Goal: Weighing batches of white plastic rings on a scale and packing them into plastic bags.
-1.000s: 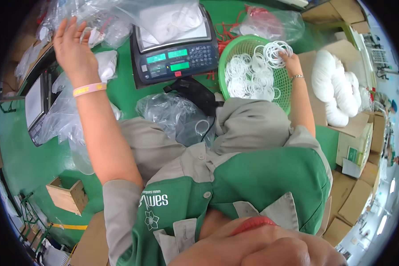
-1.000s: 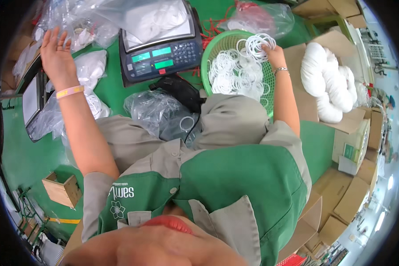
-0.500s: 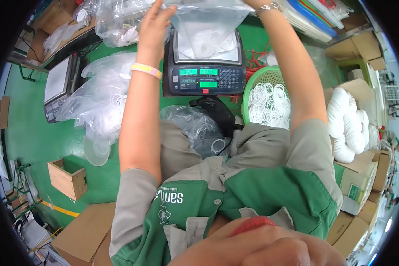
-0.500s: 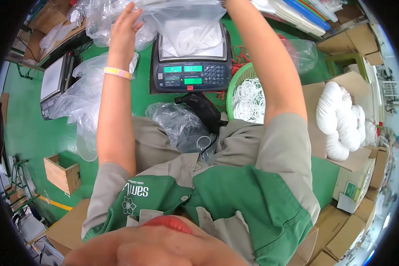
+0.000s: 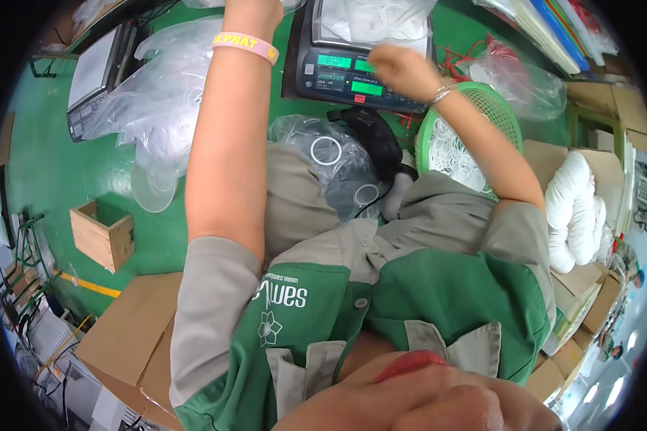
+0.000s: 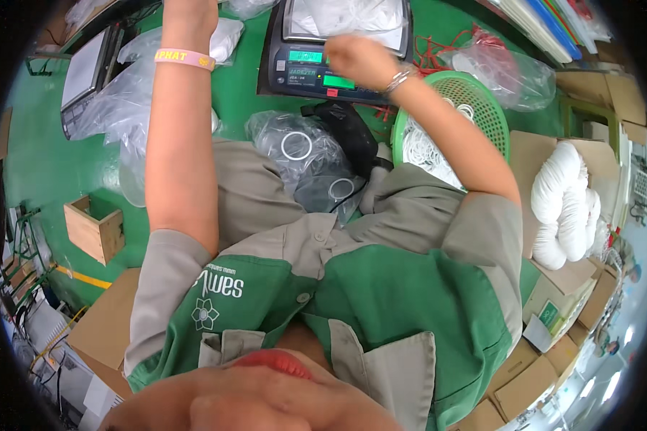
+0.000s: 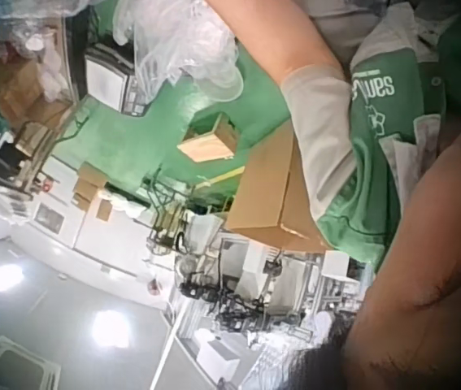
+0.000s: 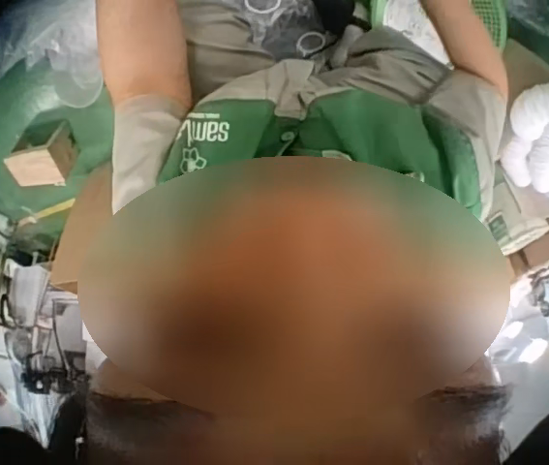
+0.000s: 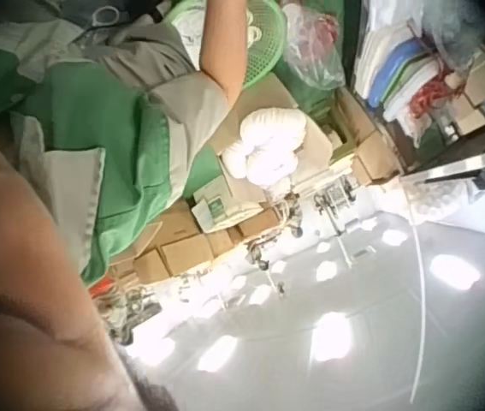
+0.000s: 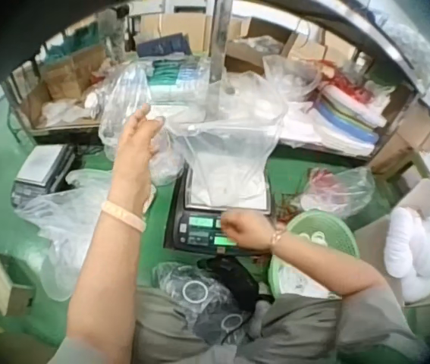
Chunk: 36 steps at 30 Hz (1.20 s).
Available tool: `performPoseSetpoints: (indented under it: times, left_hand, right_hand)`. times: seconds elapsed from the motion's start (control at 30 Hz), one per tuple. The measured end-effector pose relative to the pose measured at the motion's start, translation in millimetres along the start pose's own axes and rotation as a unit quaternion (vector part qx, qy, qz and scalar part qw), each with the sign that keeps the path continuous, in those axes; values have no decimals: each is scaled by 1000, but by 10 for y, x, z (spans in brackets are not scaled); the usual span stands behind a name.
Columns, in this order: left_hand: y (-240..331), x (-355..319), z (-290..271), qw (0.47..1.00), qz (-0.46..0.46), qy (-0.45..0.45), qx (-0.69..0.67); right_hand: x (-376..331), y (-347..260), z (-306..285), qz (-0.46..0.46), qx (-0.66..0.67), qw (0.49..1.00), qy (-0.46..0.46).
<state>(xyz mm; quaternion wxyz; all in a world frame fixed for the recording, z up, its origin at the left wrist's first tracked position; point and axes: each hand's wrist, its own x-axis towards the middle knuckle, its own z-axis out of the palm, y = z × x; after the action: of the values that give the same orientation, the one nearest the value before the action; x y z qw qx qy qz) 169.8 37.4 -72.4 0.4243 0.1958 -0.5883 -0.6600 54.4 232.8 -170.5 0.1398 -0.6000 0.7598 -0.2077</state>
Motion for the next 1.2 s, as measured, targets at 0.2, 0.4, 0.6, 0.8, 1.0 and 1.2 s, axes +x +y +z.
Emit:
performPoseSetpoints:
  times: [0.2, 0.4, 0.6, 0.8, 1.0, 1.2]
  left_hand:
    - [23, 1, -6, 996, -3, 43, -73]
    - [-21, 98, -131, 989, 19, 59, -132]
    - [21, 99, -140, 981, 30, 72, -179]
    - [-16, 91, -170, 981, 25, 51, -187]
    - [40, 29, -208, 987, 21, 86, -133]
    - [-106, 91, -151, 990, 15, 75, -120]
  right_hand:
    - [-472, -149, 1580, -81, -7, 940, -332]
    - [-745, -108, 1921, -119, -90, 953, -263]
    - [-567, -297, 1654, -15, 41, 940, -339]
    - [-618, -159, 1251, -21, 138, 961, -239]
    - [-886, 873, 226, 68, 57, 994, 61]
    - [-2386, 2059, 663, 393, 23, 919, -12]
